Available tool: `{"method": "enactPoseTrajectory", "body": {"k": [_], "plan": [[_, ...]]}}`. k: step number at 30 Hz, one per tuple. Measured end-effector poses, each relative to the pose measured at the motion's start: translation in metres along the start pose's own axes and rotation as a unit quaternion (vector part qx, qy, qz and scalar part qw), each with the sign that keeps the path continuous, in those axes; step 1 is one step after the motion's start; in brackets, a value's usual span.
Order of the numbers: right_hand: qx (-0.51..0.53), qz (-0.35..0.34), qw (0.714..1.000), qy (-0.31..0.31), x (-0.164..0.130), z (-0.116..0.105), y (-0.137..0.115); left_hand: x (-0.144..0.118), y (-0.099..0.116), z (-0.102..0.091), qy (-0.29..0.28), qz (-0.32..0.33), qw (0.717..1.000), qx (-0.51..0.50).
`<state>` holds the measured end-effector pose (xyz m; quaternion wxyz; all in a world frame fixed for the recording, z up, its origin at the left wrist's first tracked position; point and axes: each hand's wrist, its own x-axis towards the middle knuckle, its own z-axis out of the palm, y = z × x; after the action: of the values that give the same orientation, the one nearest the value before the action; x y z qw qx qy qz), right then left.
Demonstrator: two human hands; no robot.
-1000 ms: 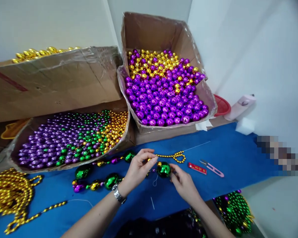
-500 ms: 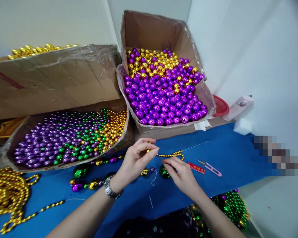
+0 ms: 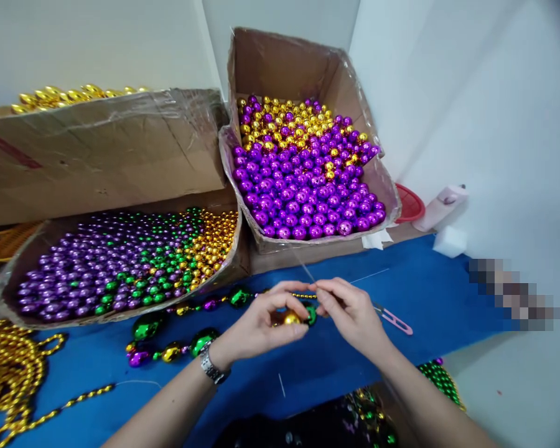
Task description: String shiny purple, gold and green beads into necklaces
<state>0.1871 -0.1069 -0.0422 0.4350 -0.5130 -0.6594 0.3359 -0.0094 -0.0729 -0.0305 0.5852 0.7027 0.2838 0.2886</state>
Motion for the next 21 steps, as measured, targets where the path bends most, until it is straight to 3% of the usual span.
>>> {"method": "enactPoseTrajectory", "body": {"k": [3, 7, 13, 17, 21], "plan": [[-0.004, -0.006, 1.0, -0.003, 0.001, 0.001, -0.003, 0.003, 0.001, 0.003, -0.109, 0.045, 0.991, 0.056], [0.078, 0.025, 0.997, -0.012, -0.002, -0.002, -0.012, 0.01, -0.014, 0.011, -0.147, 0.057, 0.978, 0.134], [0.216, 0.04, 0.965, 0.146, -0.002, -0.037, -0.018, 0.009, -0.048, 0.022, -0.164, -0.007, 0.94, 0.3], [0.267, 0.018, 0.935, 0.233, 0.002, -0.062, -0.018, 0.004, -0.049, 0.02, -0.161, -0.024, 0.911, 0.379], [0.283, 0.011, 0.913, 0.293, 0.003, -0.072, -0.015, 0.002, -0.044, 0.01, -0.17, -0.029, 0.885, 0.432]]}}
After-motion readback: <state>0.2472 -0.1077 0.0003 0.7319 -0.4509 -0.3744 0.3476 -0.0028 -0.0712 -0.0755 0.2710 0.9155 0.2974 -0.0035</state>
